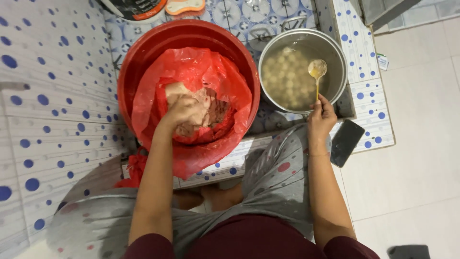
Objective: A person manually forms meatballs by squeezing meat paste through their hand and scooping the balls into a pot of water with a spoon.
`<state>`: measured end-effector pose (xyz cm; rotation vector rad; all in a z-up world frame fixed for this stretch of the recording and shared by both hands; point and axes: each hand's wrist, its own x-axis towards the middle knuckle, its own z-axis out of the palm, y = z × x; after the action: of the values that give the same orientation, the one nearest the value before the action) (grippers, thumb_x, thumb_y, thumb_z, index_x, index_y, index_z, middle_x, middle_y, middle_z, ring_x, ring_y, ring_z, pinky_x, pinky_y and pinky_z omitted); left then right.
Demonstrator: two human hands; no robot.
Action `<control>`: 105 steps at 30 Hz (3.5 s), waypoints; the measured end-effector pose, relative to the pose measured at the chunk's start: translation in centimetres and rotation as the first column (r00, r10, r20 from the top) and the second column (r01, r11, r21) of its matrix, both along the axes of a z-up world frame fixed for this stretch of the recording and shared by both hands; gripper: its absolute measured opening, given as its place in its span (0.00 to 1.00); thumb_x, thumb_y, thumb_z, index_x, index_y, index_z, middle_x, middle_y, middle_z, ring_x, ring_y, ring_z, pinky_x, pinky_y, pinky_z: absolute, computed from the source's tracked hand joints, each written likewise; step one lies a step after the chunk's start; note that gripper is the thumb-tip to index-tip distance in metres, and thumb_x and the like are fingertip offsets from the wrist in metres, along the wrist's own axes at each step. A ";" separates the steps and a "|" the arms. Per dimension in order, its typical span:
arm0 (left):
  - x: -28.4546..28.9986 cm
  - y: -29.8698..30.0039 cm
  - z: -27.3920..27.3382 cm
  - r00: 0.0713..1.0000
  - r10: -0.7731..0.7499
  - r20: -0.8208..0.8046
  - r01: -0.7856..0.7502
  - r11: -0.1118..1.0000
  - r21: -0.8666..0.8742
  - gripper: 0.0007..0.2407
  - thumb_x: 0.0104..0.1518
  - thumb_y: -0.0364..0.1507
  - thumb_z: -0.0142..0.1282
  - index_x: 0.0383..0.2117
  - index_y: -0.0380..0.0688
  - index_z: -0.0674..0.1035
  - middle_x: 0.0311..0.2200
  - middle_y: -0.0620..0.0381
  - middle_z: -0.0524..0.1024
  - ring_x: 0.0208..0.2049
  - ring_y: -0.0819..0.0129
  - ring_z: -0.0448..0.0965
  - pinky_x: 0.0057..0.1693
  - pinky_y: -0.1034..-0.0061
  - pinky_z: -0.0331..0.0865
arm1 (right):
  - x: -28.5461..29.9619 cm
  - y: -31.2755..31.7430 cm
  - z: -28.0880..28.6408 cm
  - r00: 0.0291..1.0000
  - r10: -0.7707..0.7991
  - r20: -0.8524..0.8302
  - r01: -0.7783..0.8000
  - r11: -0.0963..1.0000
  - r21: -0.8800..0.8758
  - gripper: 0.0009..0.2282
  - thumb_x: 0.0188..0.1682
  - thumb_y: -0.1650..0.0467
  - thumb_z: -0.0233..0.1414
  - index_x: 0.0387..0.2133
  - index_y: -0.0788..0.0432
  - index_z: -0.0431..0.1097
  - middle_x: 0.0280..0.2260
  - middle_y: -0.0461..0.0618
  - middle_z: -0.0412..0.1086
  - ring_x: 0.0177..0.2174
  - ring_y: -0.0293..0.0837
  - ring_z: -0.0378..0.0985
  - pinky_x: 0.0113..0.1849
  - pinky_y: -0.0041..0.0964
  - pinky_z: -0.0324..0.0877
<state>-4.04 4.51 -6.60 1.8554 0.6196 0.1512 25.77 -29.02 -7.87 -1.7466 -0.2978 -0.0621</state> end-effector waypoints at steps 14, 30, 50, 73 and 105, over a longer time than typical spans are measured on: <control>0.1 -0.9 6.4 0.625 0.721 0.301 -0.252 0.550 -0.796 0.17 0.60 0.42 0.49 0.22 0.41 0.75 0.14 0.57 0.71 0.14 0.75 0.73 0.23 0.84 0.67 | 0.6 0.0 -0.4 0.999 0.002 -0.042 0.000 0.998 0.059 0.09 0.58 0.77 0.48 0.45 0.66 0.76 0.22 0.53 0.72 0.11 0.37 0.67 0.15 0.29 0.60; -0.9 -4.8 12.2 0.559 0.757 0.338 -0.469 0.625 -0.625 0.12 0.36 0.21 0.75 0.25 0.38 0.80 0.14 0.60 0.68 0.14 0.74 0.71 0.23 0.81 0.65 | -1.2 -1.4 0.4 0.998 0.006 -0.055 0.004 0.986 0.167 0.09 0.58 0.75 0.48 0.46 0.68 0.75 0.22 0.54 0.71 0.10 0.38 0.67 0.12 0.31 0.59; 2.0 -4.4 11.7 0.637 0.767 0.084 -0.636 0.583 -0.505 0.20 0.53 0.52 0.48 0.28 0.48 0.78 0.29 0.56 0.71 0.32 0.69 0.74 0.42 0.80 0.67 | -4.9 0.5 1.0 0.996 0.093 -0.004 -0.093 0.996 -0.010 0.09 0.59 0.77 0.49 0.47 0.61 0.76 0.22 0.51 0.72 0.13 0.36 0.67 0.17 0.27 0.60; 2.0 -5.7 13.7 0.700 0.543 0.464 -0.409 0.837 -0.363 0.14 0.43 0.27 0.74 0.12 0.43 0.74 0.08 0.58 0.71 0.15 0.79 0.67 0.29 0.84 0.65 | -3.1 1.3 -0.4 0.987 0.151 0.047 -0.146 0.985 -0.087 0.09 0.61 0.78 0.47 0.49 0.68 0.74 0.23 0.56 0.71 0.13 0.36 0.67 0.16 0.27 0.59; 1.4 -6.3 15.8 0.676 0.506 0.535 -0.351 0.860 -0.370 0.07 0.53 0.30 0.68 0.27 0.41 0.81 0.11 0.59 0.70 0.16 0.79 0.68 0.29 0.85 0.64 | -2.9 1.1 0.0 0.983 0.176 0.050 -0.173 0.984 -0.052 0.10 0.61 0.77 0.46 0.50 0.71 0.72 0.24 0.58 0.71 0.12 0.37 0.66 0.16 0.28 0.58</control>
<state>-2.69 -1.83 9.18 1.2725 0.5641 0.9343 22.89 -27.92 -7.90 -1.7608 -0.4945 0.0250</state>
